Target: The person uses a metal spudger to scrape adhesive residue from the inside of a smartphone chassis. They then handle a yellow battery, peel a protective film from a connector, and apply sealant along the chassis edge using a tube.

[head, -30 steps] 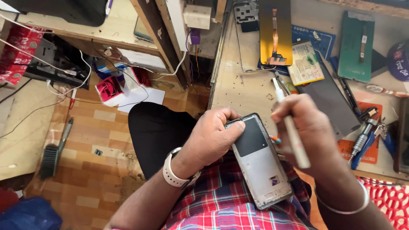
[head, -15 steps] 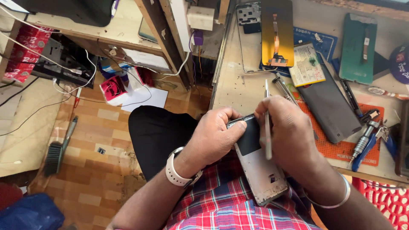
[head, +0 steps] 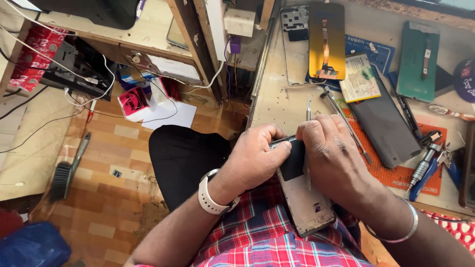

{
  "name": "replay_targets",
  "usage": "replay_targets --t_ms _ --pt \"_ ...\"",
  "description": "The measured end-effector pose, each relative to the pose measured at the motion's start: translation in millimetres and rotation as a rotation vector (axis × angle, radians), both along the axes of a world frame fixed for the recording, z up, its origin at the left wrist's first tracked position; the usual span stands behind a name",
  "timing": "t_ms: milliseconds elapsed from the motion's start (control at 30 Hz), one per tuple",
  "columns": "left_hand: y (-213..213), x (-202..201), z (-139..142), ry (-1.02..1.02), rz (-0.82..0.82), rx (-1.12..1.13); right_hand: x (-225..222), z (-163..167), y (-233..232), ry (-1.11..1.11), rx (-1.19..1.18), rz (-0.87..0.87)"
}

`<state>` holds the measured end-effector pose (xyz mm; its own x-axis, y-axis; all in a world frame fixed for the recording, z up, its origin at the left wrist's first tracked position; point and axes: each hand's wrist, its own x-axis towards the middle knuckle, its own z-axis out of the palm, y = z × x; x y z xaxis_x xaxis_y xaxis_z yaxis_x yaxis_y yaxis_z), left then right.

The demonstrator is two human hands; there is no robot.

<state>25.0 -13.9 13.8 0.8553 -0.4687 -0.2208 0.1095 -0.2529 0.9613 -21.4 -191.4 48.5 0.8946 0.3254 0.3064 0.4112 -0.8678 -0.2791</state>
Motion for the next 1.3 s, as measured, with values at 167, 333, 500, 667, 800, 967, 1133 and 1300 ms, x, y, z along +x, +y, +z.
replay_targets --t_ms 167,333,500,667,800,967,1133,1300 --pt "1.6 1.1 0.4 -0.024 0.002 0.023 -5.6 -3.0 -5.4 0.010 0.102 0.026" --pt "3.4 1.2 -4.9 0.017 -0.005 -0.049 -19.8 2.4 -29.4 0.353 0.727 -0.049" --pt "5.6 2.5 -14.7 0.285 -0.012 -0.314 -23.1 6.4 -51.0 0.251 1.120 -0.286" --pt "7.4 6.0 -18.6 0.546 0.055 -0.595 -35.8 -7.8 -42.9 0.515 1.026 -0.368" --pt "11.1 5.4 -6.4 0.655 0.118 -0.687 -41.7 -16.1 -44.2 0.647 1.245 -0.375" --pt "26.7 -6.2 16.4 0.668 -0.021 -0.853 -42.6 -19.3 -49.8 0.690 1.404 -0.376" --pt "24.9 -14.9 18.9 0.682 -0.070 -0.884 -56.2 -19.9 -46.6 0.655 1.415 -0.351" --pt "22.9 -21.0 12.2 0.666 -0.095 -0.878 -65.6 -17.7 -42.5 0.631 1.403 -0.387"
